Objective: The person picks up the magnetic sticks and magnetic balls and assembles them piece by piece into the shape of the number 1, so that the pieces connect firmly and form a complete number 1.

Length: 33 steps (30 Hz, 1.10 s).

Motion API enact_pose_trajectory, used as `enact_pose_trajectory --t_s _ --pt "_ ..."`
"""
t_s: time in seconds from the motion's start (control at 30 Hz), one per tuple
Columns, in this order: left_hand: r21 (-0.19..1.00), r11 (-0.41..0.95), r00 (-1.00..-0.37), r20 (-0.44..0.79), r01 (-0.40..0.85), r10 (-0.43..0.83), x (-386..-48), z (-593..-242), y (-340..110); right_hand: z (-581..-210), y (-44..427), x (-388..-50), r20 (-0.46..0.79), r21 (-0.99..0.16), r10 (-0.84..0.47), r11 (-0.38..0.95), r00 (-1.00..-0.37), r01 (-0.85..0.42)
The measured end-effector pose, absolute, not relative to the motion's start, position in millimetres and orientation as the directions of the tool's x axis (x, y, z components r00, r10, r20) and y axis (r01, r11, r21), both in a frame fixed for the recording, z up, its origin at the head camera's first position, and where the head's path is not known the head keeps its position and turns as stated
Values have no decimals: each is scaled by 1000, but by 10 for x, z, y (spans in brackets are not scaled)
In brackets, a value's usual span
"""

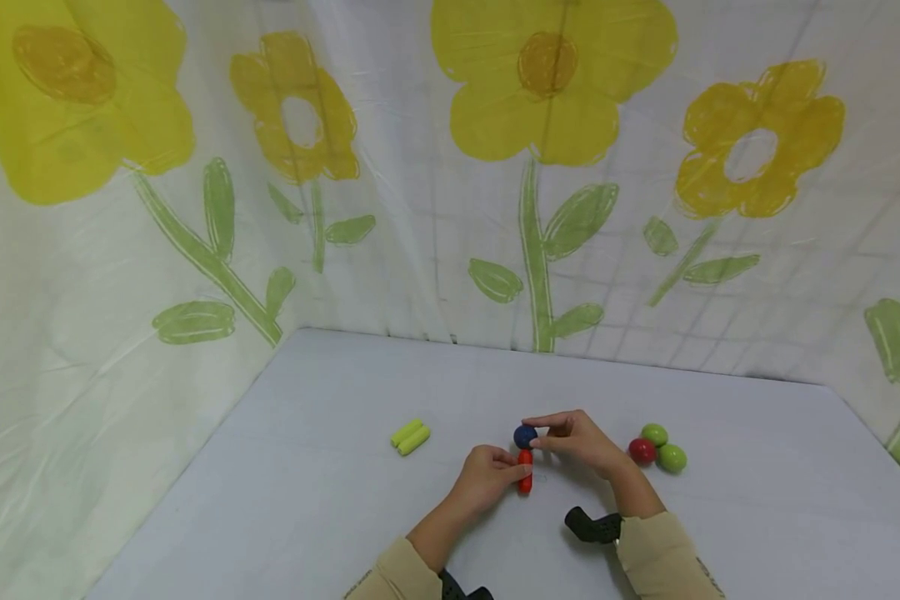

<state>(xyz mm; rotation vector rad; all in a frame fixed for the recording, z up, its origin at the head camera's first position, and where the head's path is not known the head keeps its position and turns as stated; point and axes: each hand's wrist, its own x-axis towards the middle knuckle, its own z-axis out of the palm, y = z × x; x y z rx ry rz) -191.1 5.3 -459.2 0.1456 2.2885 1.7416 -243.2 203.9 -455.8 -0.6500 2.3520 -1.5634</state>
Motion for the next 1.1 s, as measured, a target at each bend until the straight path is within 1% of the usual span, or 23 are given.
enact_pose_trajectory --t_s 0.37,0.63,1.1 --pt "962 263 -961 -138 -73 239 -1886 -4566 50 -4559 2042 -2419 -1 -919 -468 350 -884 -184" --pt "958 279 -959 -142 -70 246 -1882 -4542 44 -4558 2046 -2415 15 -918 -475 343 -880 -201" --pt "954 299 -964 -97 -19 249 -1884 -4556 42 -4523 2046 -2388 -16 -924 -482 341 -876 -171"
